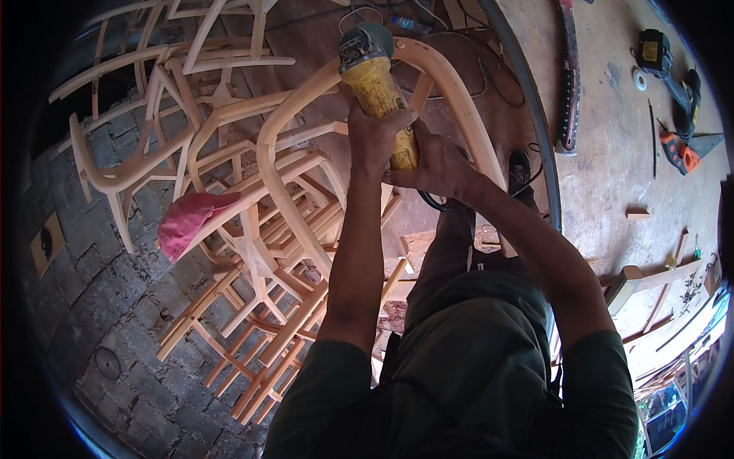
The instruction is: Assembling wooden chair frames using glue, a hammer, and an angle grinder for finishing.
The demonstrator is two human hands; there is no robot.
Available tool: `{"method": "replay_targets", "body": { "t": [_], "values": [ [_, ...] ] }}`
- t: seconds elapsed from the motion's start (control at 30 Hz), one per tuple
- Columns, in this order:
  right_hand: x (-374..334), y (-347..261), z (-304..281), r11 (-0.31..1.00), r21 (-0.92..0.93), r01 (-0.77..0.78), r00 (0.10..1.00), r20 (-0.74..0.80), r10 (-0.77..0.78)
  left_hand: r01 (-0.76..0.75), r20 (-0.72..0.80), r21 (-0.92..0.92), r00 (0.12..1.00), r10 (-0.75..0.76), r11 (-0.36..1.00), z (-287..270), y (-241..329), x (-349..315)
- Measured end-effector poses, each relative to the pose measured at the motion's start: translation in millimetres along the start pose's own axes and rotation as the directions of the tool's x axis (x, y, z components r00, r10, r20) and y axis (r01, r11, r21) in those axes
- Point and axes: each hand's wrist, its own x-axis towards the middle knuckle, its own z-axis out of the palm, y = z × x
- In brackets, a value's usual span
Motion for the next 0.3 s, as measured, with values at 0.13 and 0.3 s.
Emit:
{"method": "replay_targets", "body": {
  "t": [0.13, 0.3],
  "values": [
    [10.3, 13.7, 6.8, 0.991, 0.128, 0.028, 0.999, -0.032, -0.024, 0.025, 0.003, 0.054, 1.000, -0.025, 0.998, -0.7, -8.7, 10.4],
    [16.7, 20.7, 17.6, 0.988, 0.154, -0.005, 1.000, -0.030, 0.010, 0.015, 0.039, 0.073, 0.999, -0.018, 0.997, -5.1, -10.0, 15.9]
  ]
}}
